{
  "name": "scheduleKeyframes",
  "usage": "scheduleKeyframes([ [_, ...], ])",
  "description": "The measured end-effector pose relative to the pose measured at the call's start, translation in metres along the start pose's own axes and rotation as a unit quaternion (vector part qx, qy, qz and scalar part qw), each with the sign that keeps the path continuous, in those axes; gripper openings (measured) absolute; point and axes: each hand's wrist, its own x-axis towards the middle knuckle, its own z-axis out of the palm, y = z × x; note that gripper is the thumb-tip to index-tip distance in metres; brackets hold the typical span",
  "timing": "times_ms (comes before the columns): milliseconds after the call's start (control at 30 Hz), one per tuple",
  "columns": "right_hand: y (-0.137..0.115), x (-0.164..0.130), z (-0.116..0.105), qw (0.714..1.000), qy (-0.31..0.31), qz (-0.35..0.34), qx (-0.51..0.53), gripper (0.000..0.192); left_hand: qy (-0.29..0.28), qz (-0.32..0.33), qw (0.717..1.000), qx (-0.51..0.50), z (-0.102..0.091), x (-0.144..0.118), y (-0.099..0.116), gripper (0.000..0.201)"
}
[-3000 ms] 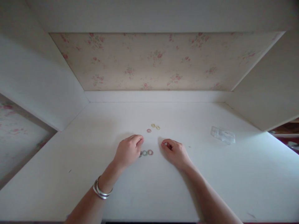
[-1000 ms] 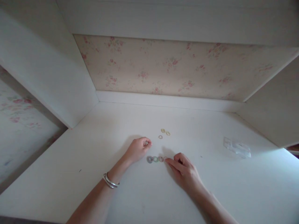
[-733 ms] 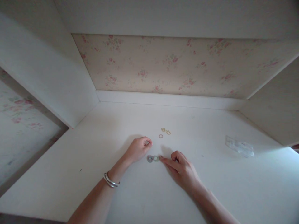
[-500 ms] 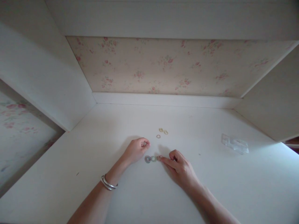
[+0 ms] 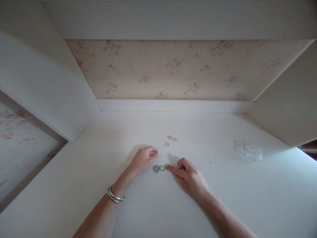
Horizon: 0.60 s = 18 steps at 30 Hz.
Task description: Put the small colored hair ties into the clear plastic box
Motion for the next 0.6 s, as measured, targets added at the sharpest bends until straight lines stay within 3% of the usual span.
scheduleKeyframes([
  [167,0.002,0.002,-0.004,0.995,0.036,0.041,0.083,0.026,0.001,0.002,1.0,0.009,-0.001,-0.001,0.001,0.032],
  [333,0.017,0.012,-0.015,0.946,0.174,0.226,0.154,0.029,0.004,0.004,1.0,0.015,0.004,0.006,0.002,0.031],
  [433,0.03,0.017,-0.016,0.923,0.182,0.291,0.173,0.033,-0.016,0.026,0.999,0.044,0.01,0.017,0.009,0.029],
  [600,0.038,0.017,-0.01,0.919,0.173,0.294,0.2,0.037,-0.03,0.058,0.986,0.155,0.016,0.039,0.024,0.025],
])
